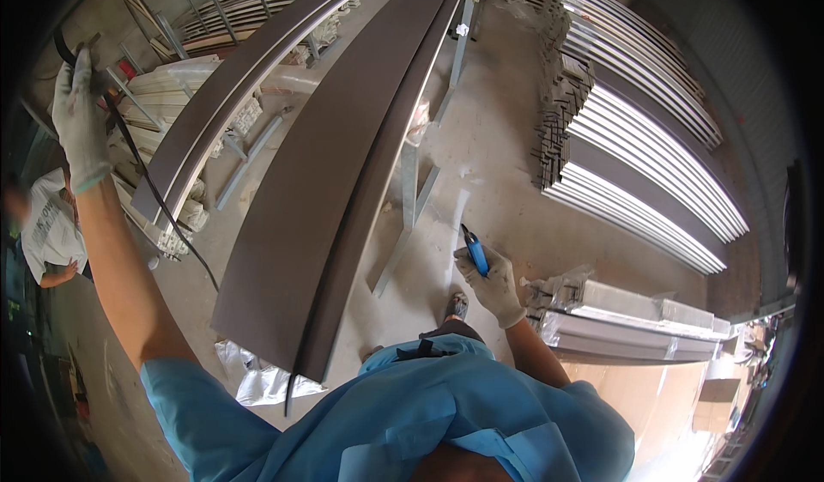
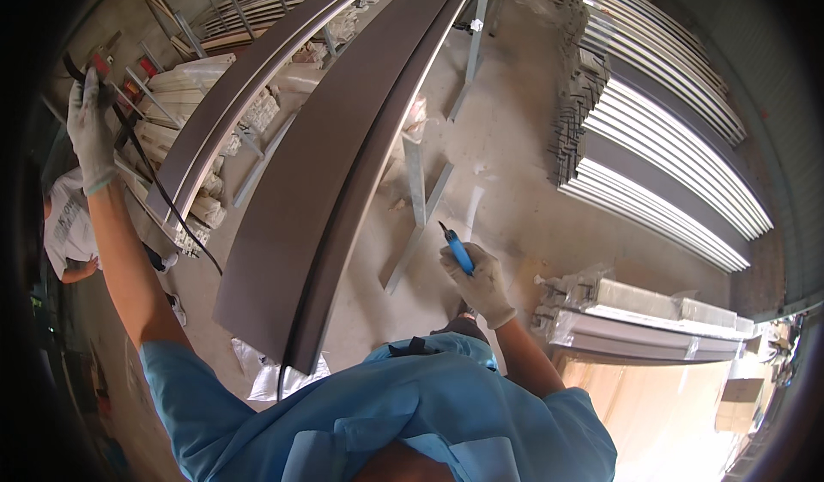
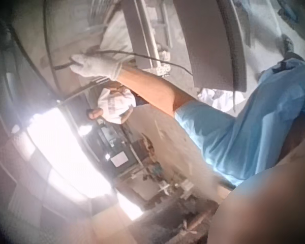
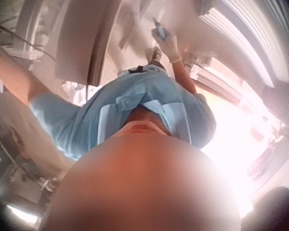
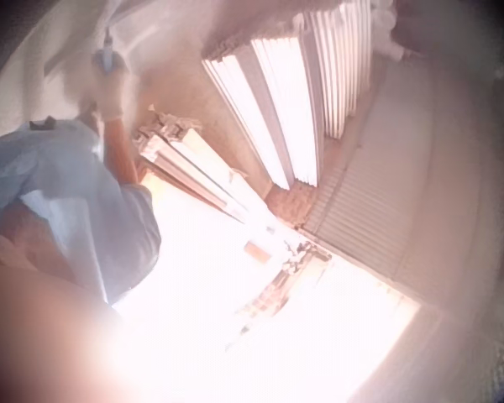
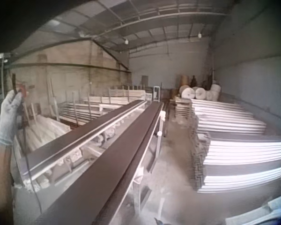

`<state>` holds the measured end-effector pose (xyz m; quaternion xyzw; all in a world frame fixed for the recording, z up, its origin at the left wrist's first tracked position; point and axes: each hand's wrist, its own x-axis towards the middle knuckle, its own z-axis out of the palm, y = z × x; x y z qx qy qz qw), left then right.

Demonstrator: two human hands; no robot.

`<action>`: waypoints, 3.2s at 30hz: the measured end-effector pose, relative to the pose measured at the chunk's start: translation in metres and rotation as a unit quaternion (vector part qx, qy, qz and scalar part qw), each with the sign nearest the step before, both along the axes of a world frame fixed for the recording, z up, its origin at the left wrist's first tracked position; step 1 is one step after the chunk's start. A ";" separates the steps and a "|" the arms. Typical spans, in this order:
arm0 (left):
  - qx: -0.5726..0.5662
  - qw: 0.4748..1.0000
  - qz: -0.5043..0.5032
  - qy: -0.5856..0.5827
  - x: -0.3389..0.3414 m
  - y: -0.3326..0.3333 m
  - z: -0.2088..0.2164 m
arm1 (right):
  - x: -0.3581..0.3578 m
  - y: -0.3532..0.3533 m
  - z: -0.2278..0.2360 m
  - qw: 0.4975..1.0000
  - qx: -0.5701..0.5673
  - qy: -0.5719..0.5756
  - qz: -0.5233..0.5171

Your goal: The person picks up a large panel, places it on a workbench, and uses a utility knife to cut and remove a protective film from the edge. They then press a flexible trim strip along the panel edge and repeat the process with a second panel.

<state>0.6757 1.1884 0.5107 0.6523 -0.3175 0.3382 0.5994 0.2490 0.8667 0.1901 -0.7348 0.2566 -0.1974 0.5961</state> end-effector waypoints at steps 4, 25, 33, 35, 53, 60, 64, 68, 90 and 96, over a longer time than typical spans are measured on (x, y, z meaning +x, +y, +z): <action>-0.101 0.995 -0.014 -0.015 0.029 -0.094 0.030 | -0.019 -0.086 -0.008 0.999 0.014 0.012 -0.038; 0.067 0.831 -0.524 0.175 0.064 -0.433 -0.080 | 0.408 -0.298 0.230 0.875 0.353 -0.302 0.132; 0.313 0.795 -0.250 0.454 0.108 -0.244 -0.198 | 0.475 -0.504 0.388 0.890 0.097 -0.444 0.025; 0.303 0.799 -0.228 0.467 0.111 -0.202 -0.206 | 0.469 -0.534 0.424 0.878 0.069 -0.471 -0.046; 0.209 0.968 -0.032 -0.135 0.306 -0.415 -0.071 | 0.635 -0.490 0.163 0.965 0.126 -0.126 0.193; 0.511 0.799 0.052 0.312 0.400 -0.491 -0.300 | 0.442 -0.696 0.044 0.983 0.163 -0.067 0.053; 0.476 0.800 0.107 0.350 0.407 -0.487 -0.321 | 0.338 -0.842 -0.039 0.947 0.188 -0.036 -0.259; 0.460 0.778 0.168 0.394 0.391 -0.492 -0.322 | 0.257 -0.954 -0.097 0.843 -0.094 0.160 -0.504; 0.345 0.791 0.086 0.498 0.322 -0.539 -0.294 | 0.402 -0.910 -0.123 0.965 -0.157 0.128 -0.164; 0.413 0.756 -0.018 0.507 0.297 -0.501 -0.276 | 0.524 -0.633 -0.051 0.895 0.379 -0.043 0.230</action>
